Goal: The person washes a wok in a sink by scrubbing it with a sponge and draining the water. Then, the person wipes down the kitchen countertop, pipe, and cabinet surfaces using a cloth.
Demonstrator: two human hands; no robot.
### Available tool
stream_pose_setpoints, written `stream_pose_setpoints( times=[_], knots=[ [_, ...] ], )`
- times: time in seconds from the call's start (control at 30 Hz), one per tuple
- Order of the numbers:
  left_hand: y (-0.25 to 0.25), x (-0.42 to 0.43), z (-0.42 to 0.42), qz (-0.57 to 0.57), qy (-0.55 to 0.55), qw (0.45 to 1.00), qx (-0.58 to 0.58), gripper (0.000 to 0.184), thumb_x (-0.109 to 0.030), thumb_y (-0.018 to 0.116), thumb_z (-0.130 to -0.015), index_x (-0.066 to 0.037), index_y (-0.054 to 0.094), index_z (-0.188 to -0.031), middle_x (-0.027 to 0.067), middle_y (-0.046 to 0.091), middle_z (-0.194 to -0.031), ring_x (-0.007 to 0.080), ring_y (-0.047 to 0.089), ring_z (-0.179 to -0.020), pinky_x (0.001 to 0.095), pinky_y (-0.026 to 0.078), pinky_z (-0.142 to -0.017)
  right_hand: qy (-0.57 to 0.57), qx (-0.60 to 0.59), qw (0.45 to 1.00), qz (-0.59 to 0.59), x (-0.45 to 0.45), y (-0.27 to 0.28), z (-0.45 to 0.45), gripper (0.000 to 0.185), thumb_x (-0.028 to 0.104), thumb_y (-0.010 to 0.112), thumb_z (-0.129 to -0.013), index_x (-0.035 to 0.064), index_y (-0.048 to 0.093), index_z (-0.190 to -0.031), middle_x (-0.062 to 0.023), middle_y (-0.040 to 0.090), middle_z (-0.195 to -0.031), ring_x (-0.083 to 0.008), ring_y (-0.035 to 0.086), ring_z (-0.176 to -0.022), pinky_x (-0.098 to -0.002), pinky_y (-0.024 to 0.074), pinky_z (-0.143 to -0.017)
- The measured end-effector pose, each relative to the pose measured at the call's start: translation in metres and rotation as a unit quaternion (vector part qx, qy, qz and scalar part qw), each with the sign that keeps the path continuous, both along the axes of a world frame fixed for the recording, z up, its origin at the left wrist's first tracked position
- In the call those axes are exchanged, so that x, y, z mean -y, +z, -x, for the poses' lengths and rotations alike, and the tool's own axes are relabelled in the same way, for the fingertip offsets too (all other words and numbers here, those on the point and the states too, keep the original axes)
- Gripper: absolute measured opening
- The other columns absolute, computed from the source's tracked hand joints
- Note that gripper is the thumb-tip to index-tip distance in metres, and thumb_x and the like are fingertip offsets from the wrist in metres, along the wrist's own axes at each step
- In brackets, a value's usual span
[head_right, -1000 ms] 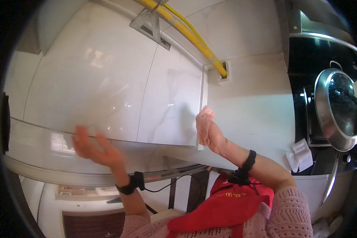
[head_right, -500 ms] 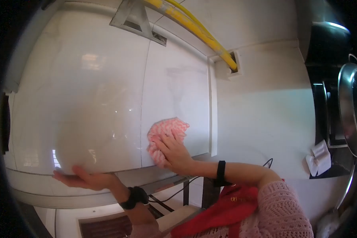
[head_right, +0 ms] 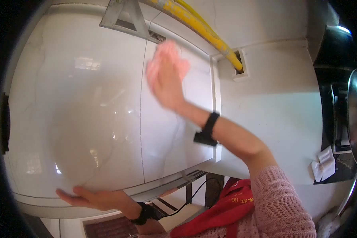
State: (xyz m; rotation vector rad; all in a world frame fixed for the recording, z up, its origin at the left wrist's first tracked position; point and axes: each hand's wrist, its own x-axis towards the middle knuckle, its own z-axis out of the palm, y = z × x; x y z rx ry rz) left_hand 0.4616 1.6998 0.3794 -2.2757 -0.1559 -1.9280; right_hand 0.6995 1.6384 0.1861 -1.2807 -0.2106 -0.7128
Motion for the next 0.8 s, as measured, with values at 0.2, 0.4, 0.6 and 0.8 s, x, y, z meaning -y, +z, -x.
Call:
stream_pose_setpoints(
  times=[0.2,0.4,0.6,0.8],
  knots=[
    [0.003,-0.009,0.005,-0.023,0.013,1.0,-0.011,0.053,-0.032,0.036,-0.109,-0.001,0.035,-0.152,0.0165,0.033,-0.157,0.0331,0.036,-0.142,0.0438,0.029,-0.118,0.225,0.148,0.938,0.219,-0.002,0.006,0.181,0.067,0.032,0.057,-0.089,-0.0057,0.039,-0.141,-0.0345,0.049,-0.127,-0.0456,0.044,-0.127,-0.0637,0.031,-0.099],
    [0.004,-0.008,0.002,-0.091,0.012,0.996,-0.017,0.053,-0.034,0.038,-0.109,-0.001,0.037,-0.15,0.0165,0.034,-0.157,0.0338,0.035,-0.143,0.0473,0.027,-0.119,0.205,0.061,0.975,0.064,-0.012,0.018,0.081,0.07,0.03,0.05,-0.094,0.0022,0.031,-0.154,-0.0314,0.034,-0.151,-0.0453,0.033,-0.142,-0.0531,0.022,-0.117],
    [0.004,0.002,0.001,0.001,-0.033,0.999,-0.018,0.054,-0.037,0.036,-0.109,-0.002,0.037,-0.151,0.016,0.032,-0.158,0.0341,0.032,-0.144,0.0481,0.026,-0.12,0.059,0.04,0.997,0.038,-0.003,0.032,0.027,0.069,0.021,0.044,-0.094,-0.0087,0.023,-0.153,-0.0272,0.025,-0.159,-0.0398,0.018,-0.151,-0.0461,0.0127,-0.124],
    [0.004,-0.008,0.005,-0.023,-0.006,0.999,-0.033,0.054,-0.038,0.036,-0.109,-0.005,0.037,-0.152,0.0161,0.03,-0.158,0.0327,0.031,-0.145,0.0461,0.026,-0.119,0.384,0.071,0.874,0.289,0.005,0.006,0.199,0.083,0.025,0.06,-0.083,-0.0052,0.028,-0.153,-0.0306,0.028,-0.157,-0.0444,0.029,-0.144,-0.0595,0.0182,-0.117]
  ],
)
